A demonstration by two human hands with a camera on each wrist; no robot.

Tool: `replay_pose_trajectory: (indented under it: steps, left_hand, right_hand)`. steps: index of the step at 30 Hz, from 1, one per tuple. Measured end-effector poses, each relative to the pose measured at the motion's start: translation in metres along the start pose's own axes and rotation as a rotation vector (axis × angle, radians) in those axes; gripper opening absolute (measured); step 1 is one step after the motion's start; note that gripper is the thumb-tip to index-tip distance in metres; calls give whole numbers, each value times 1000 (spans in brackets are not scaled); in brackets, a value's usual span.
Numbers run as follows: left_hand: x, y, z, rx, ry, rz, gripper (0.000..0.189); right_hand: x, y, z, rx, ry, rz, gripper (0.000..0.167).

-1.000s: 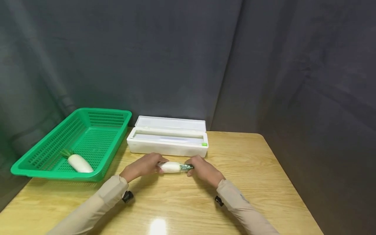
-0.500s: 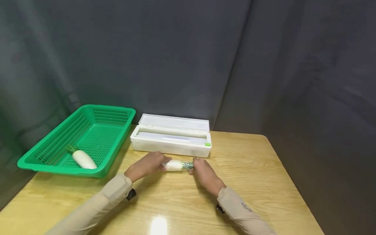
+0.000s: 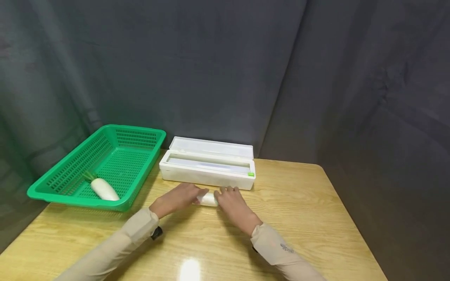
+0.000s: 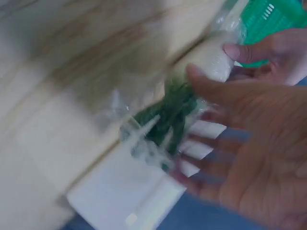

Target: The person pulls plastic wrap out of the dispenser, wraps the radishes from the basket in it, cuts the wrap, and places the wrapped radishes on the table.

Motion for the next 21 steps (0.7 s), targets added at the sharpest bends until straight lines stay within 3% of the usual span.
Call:
replay_pose_trajectory:
  steps: [4, 7, 9, 13, 17, 21]
  left_hand:
    - [11, -2, -10, 7, 91, -139, 42]
    - [21, 1, -21, 18, 170, -163, 55]
    - [26, 3, -28, 16, 193, -157, 51]
    - [34, 9, -36, -12, 186, -228, 15]
    - [35, 11, -39, -6, 143, -277, 30]
    - [35, 15, -38, -22, 111, -228, 34]
  right_hand:
    - [2, -6, 6, 10, 58, 152, 31]
    - [-3, -8, 8, 1, 64, 220, 24]
    - [-5, -7, 7, 1, 66, 259, 23]
    - [-10, -6, 6, 23, 62, 296, 21]
    - [-12, -5, 5, 53, 53, 309, 19]
    - [-12, -5, 6, 56, 64, 320, 19]
Point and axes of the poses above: each hand's wrist, its own z-axis towards the middle knuckle, its own y-axis out of the back of the hand, x = y × z, the point moved 5 cm from there along z, towards the middle knuckle, and after that the axes turned 9 degrees about -x, right-handed, at the moved point
